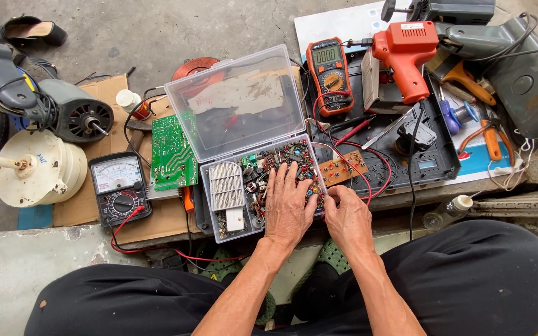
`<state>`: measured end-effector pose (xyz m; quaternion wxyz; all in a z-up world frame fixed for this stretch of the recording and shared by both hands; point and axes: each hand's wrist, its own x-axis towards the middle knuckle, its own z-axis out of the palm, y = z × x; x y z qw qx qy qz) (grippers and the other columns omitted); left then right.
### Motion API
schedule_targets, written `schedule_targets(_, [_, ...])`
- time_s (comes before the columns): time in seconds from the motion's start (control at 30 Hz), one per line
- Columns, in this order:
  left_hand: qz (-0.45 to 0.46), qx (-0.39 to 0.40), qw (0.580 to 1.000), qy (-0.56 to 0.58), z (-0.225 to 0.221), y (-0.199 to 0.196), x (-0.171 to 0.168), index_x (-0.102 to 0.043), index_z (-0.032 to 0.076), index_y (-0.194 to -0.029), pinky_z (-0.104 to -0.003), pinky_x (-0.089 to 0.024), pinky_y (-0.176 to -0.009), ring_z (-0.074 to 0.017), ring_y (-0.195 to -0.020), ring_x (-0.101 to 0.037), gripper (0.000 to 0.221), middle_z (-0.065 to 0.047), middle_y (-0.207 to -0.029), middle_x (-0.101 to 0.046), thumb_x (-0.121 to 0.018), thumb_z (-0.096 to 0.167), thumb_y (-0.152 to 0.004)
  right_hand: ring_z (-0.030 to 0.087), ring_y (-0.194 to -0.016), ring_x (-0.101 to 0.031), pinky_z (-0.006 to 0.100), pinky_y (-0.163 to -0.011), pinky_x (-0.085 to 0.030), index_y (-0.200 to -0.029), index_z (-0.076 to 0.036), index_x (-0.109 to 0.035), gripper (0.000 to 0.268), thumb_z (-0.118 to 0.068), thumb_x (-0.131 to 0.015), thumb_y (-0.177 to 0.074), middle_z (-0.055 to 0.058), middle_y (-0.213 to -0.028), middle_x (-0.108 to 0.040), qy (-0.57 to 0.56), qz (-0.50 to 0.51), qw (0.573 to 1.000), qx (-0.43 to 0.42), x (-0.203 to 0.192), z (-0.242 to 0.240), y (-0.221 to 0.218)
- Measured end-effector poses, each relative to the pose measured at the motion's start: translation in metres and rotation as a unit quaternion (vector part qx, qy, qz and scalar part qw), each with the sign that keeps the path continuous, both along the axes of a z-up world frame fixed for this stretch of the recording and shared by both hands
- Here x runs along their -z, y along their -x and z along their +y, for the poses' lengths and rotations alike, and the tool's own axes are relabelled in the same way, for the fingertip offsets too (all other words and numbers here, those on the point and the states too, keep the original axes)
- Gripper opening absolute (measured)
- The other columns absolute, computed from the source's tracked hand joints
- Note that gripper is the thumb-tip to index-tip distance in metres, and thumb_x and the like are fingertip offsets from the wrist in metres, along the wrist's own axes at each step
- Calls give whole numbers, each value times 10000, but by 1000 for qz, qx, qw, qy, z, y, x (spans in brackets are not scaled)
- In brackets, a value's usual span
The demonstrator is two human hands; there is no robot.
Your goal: Searching through a box of electronic components and inspecting a circuit board with a magnifying glass
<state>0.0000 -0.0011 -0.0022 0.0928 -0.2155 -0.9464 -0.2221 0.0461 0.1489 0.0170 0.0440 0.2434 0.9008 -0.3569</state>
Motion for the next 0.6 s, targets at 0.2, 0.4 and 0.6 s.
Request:
schedule_targets(0.2, [-10, -7, 999, -37, 2, -4, -3, -711, 138, -1283, -605, -220, -1373, -404, -1577, -454, 312, -200, -1595, -582, -729, 249, -992, 364, -1051, -785, 548, -963, -602, -1128, -246, -814, 205, -344, -675, -1013, 74, -1038, -793, 1, 8, 1000, -1, 0, 1, 0])
schedule_targets(0.4, [-46, 16, 997, -54, 2, 0, -6, -688, 171, -1263, -646, -152, -1376, -393, -1612, -409, 411, -172, -1629, -560, -839, 340, -920, 364, -1052, -786, 555, -970, -598, -1129, -234, -812, 202, -328, -679, -1009, 79, -1052, -798, 1, 1, 1000, -1, -1, 1, 1])
schedule_targets(0.6, [-41, -15, 999, -22, 5, 10, 7, -716, 210, -1096, -629, -202, -1365, -381, -1590, -447, 244, -130, -1579, -608, -859, 315, -928, 369, -1041, -786, 555, -953, -603, -1164, -216, -809, 241, -304, -661, -996, 95, -1057, -794, -2, 5, 1000, -11, -5, -1, -1])
